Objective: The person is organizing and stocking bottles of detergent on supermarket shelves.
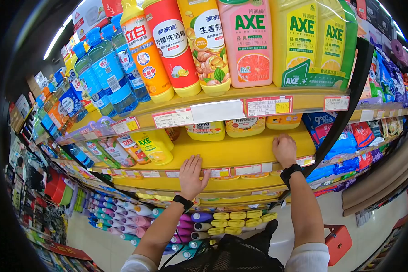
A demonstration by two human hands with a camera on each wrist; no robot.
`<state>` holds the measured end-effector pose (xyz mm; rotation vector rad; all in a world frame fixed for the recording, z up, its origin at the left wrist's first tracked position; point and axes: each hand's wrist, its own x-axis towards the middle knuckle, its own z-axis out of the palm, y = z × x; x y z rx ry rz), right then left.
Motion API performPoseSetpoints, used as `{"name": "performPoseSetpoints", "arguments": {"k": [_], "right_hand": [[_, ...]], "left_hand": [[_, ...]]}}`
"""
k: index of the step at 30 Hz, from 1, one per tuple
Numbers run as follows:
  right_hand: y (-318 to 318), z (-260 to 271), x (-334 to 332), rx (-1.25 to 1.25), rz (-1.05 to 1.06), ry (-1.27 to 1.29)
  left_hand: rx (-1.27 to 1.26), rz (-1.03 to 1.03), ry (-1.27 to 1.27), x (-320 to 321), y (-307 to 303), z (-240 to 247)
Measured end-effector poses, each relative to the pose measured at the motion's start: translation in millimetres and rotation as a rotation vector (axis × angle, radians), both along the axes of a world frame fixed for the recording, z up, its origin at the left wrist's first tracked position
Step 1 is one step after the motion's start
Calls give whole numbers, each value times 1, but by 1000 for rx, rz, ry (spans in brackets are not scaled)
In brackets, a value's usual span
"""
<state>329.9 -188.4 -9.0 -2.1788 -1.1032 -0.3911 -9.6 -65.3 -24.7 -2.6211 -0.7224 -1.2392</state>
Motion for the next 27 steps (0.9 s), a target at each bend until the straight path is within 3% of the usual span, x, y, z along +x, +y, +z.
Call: {"name": "performPoseSetpoints", "arguments": {"k": [21,27], "right_hand": [[0,4,-1,-23,2,15],[0,1,0,-20,-24,-1]], "left_hand": [[3,-2,16,0,0,2],[-109,-31,10,2,-2,12]]}}
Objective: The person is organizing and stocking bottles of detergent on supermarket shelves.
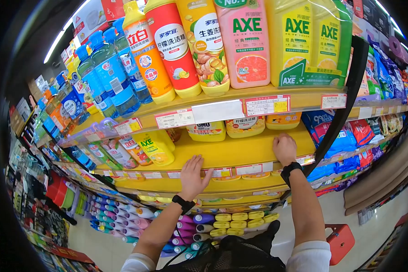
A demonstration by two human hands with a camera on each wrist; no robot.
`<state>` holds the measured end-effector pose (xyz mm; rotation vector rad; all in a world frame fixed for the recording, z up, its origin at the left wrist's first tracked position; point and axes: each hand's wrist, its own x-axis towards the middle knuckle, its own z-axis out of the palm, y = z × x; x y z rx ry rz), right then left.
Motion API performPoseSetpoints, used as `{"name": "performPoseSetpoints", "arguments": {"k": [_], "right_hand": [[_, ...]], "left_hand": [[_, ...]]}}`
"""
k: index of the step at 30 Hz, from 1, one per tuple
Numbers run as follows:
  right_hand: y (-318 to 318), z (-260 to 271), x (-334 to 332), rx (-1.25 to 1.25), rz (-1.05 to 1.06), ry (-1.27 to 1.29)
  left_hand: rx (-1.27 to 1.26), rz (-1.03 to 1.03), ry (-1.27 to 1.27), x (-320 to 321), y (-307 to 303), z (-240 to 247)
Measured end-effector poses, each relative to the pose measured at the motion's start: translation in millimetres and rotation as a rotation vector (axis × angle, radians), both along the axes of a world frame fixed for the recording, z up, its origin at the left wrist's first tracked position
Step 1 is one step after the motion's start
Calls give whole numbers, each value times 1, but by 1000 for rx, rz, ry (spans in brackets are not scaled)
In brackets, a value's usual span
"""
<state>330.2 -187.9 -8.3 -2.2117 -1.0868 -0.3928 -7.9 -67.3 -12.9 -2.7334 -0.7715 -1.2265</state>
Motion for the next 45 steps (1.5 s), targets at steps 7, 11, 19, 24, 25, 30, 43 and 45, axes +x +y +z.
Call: {"name": "performPoseSetpoints", "arguments": {"k": [7,11,19,24,25,30,43,45], "right_hand": [[2,-4,2,10,-12,-21],[2,-4,2,15,-14,-9],[1,-2,-1,18,-15,-7],[0,0,-2,7,-21,6],[1,0,-2,5,-22,7],[1,1,-2,14,-18,19],[-1,3,-3,7,-5,26],[-2,2,-3,1,3,34]], "left_hand": [[255,-18,55,30,11,90],[244,14,132,48,29,115],[234,-51,150,77,51,140],[234,-130,147,91,82,138],[252,-145,146,94,88,138],[319,-92,188,109,136,107],[164,-115,152,102,125,123],[148,-80,284,98,93,152]]}}
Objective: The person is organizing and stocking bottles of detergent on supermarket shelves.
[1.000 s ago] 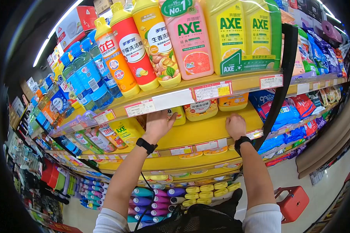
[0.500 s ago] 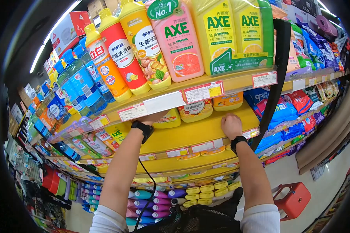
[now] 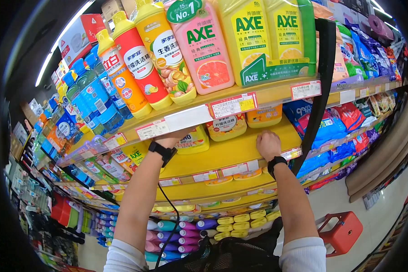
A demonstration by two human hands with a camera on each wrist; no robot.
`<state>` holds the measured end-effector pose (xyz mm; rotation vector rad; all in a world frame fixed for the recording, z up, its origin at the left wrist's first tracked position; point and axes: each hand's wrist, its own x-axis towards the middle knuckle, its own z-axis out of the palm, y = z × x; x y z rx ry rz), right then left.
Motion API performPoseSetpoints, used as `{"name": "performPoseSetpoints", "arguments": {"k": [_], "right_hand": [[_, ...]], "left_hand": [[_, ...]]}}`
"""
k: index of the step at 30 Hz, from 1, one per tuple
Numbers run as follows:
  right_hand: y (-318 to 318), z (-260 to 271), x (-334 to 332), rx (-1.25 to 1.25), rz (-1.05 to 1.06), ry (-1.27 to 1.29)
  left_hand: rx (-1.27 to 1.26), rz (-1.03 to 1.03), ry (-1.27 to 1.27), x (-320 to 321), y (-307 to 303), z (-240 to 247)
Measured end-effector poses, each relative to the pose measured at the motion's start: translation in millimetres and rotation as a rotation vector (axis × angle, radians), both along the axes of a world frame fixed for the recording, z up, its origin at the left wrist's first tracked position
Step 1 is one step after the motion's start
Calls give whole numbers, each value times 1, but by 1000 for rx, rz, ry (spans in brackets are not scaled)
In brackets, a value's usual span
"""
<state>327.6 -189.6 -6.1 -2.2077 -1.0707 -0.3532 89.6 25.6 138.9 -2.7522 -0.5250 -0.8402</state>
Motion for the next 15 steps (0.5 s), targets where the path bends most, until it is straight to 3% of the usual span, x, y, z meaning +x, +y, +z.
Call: {"name": "performPoseSetpoints", "arguments": {"k": [1,2,5,7,9,12,15], "right_hand": [[0,0,1,-3,4,4],[1,-1,1,1,9,1],[1,-6,7,5,34,61],[2,-6,16,-11,73,185],[3,-10,43,129,17,235],[5,-1,87,312,-68,-99],[15,12,124,442,285,156]], "left_hand": [[-3,24,64,-1,-11,8],[677,72,18,3,-11,3],[234,-46,-86,-31,-65,28],[161,86,-9,-45,-83,30],[43,200,114,-55,-102,39],[199,250,5,-56,-103,14],[262,236,-85,-56,-101,0]]}}
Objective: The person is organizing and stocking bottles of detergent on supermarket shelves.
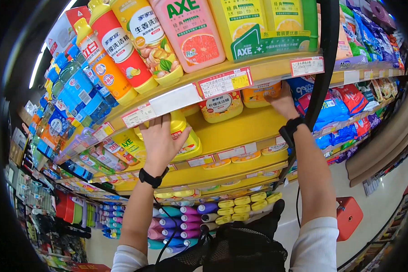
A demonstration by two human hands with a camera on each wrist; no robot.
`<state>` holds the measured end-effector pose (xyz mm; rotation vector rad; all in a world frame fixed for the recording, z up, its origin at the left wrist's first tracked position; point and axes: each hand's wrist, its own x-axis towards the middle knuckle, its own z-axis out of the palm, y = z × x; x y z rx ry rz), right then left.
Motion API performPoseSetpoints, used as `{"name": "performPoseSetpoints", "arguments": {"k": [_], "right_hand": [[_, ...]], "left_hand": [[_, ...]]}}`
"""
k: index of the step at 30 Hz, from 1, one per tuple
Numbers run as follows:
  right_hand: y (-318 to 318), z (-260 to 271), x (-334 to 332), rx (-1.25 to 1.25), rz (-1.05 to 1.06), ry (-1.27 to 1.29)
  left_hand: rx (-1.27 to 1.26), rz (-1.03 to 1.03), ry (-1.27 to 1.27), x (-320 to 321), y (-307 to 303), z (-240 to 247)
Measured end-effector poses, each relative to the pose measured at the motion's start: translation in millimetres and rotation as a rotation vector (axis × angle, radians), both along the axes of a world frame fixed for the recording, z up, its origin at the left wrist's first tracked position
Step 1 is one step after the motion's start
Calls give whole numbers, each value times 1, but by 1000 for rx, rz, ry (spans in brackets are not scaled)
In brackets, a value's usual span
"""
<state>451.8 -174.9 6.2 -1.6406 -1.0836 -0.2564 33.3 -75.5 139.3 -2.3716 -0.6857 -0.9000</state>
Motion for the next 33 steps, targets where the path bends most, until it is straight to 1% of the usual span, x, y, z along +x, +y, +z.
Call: {"name": "performPoseSetpoints", "arguments": {"k": [3,6,9,12,16,17,20,23,26,29,32,33], "right_hand": [[-6,34,-14,-1,205,280],[-4,42,-8,-120,199,376],[-2,45,-12,-156,259,406],[14,22,-6,-81,230,290],[9,53,-64,-76,213,234],[12,54,-72,-60,298,216],[47,20,-80,-8,241,135],[59,19,-113,7,190,130],[76,18,-131,40,192,92],[71,27,-149,-37,153,119],[51,26,-155,-26,198,181],[41,25,-155,-65,197,145]], "left_hand": [[49,-53,-55,-1,2,-5],[41,-67,-69,-1,5,-6],[48,-73,-78,2,5,-5],[55,-79,-82,1,5,-6],[56,-80,-89,1,6,-8],[53,-81,-89,0,6,-8],[67,-75,-83,0,6,-6],[79,-61,-86,1,7,-7],[71,-47,-78,2,6,-7],[56,-19,-79,4,2,-7],[18,36,-75,9,-3,-8],[2,57,-73,12,-6,-7]]}}
